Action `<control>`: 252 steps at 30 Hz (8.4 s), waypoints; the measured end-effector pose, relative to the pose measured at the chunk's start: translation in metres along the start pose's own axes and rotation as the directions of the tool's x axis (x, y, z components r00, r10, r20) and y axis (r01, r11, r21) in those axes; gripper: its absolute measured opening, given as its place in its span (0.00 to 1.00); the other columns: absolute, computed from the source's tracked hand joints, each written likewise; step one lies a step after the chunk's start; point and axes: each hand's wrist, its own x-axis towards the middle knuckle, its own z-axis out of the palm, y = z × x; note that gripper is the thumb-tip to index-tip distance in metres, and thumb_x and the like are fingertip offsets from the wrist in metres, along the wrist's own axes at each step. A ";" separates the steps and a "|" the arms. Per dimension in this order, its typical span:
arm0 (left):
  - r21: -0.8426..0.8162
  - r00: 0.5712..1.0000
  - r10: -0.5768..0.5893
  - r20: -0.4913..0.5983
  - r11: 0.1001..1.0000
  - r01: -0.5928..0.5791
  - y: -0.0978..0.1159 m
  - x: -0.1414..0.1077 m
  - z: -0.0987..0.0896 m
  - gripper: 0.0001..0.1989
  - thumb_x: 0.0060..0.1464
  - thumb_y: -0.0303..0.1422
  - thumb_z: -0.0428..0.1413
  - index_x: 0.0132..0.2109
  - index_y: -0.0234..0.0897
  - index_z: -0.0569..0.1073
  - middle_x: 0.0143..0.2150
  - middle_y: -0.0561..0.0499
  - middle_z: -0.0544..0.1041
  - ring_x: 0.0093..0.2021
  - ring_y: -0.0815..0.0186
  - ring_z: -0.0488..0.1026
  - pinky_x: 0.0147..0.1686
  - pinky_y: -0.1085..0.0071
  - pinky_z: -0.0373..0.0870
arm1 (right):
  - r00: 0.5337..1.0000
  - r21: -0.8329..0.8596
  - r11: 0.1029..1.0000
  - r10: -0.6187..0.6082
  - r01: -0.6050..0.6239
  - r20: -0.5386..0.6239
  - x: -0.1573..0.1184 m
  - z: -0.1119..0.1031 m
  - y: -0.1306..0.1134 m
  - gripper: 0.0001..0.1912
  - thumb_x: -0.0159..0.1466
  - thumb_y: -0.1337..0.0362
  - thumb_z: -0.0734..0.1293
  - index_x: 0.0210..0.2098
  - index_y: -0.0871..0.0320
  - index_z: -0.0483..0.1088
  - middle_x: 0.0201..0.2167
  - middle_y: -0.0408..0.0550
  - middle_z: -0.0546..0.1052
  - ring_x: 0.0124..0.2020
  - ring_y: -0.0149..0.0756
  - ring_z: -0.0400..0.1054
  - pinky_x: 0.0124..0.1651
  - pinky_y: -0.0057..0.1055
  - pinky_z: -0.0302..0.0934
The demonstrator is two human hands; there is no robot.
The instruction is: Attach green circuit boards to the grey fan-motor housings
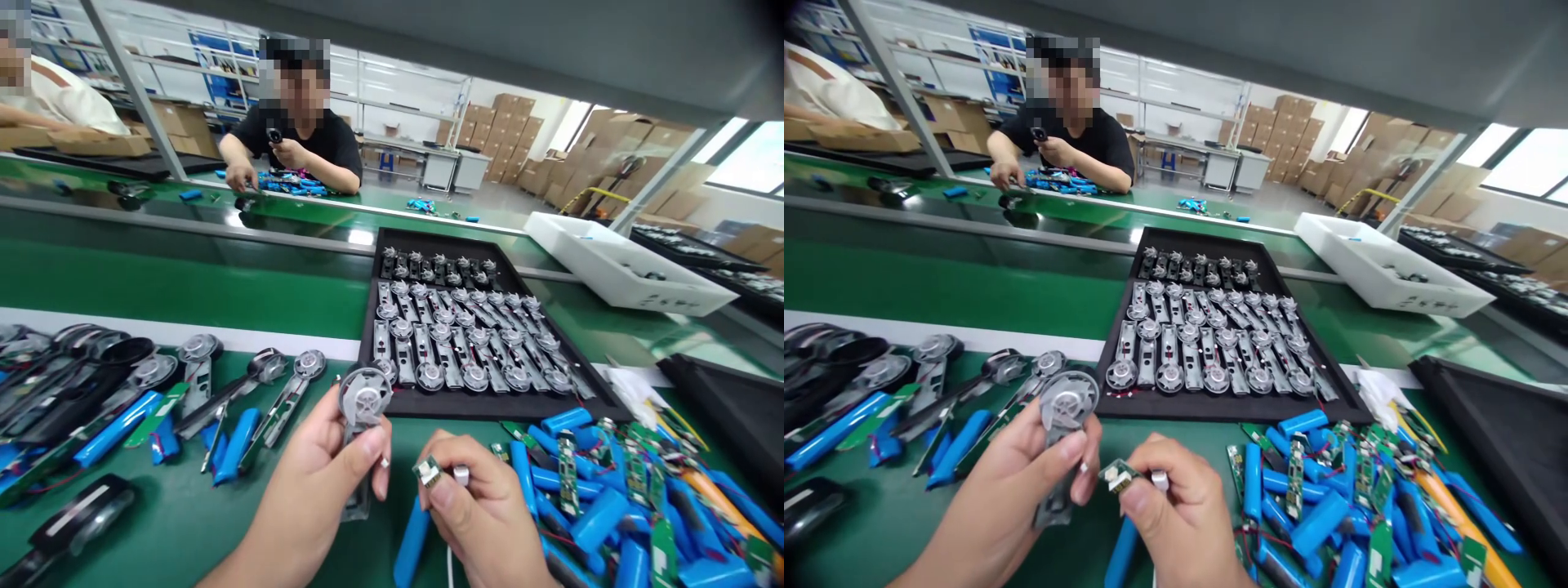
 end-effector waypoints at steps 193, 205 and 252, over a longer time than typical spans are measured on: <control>-0.169 0.937 -0.228 0.263 0.946 0.277 0.014 -0.014 0.006 0.15 0.50 0.35 0.68 0.36 0.39 0.68 0.23 0.59 0.72 0.15 0.77 0.64 0.16 0.81 0.61 | 0.986 -0.196 0.972 0.145 -0.127 0.078 -0.003 0.011 -0.055 0.05 0.59 0.67 0.66 0.27 0.57 0.71 0.15 0.34 0.61 0.17 0.26 0.52 0.20 0.23 0.49; -0.157 0.975 -0.198 0.104 0.964 0.213 0.017 -0.005 0.007 0.08 0.49 0.31 0.62 0.36 0.39 0.70 0.26 0.55 0.74 0.20 0.71 0.68 0.21 0.75 0.64 | 0.973 -0.252 0.943 0.228 -0.219 0.010 -0.005 0.009 -0.050 0.07 0.61 0.63 0.65 0.27 0.56 0.70 0.16 0.34 0.60 0.18 0.28 0.52 0.21 0.24 0.49; -0.184 0.963 -0.153 -0.221 0.976 0.113 -0.017 -0.018 0.027 0.20 0.49 0.32 0.70 0.50 0.44 0.76 0.35 0.54 0.78 0.36 0.65 0.73 0.39 0.71 0.72 | 0.946 -0.741 0.647 -0.321 0.180 -0.051 0.000 0.017 -0.034 0.11 0.56 0.73 0.59 0.27 0.55 0.72 0.19 0.40 0.76 0.18 0.31 0.68 0.23 0.25 0.60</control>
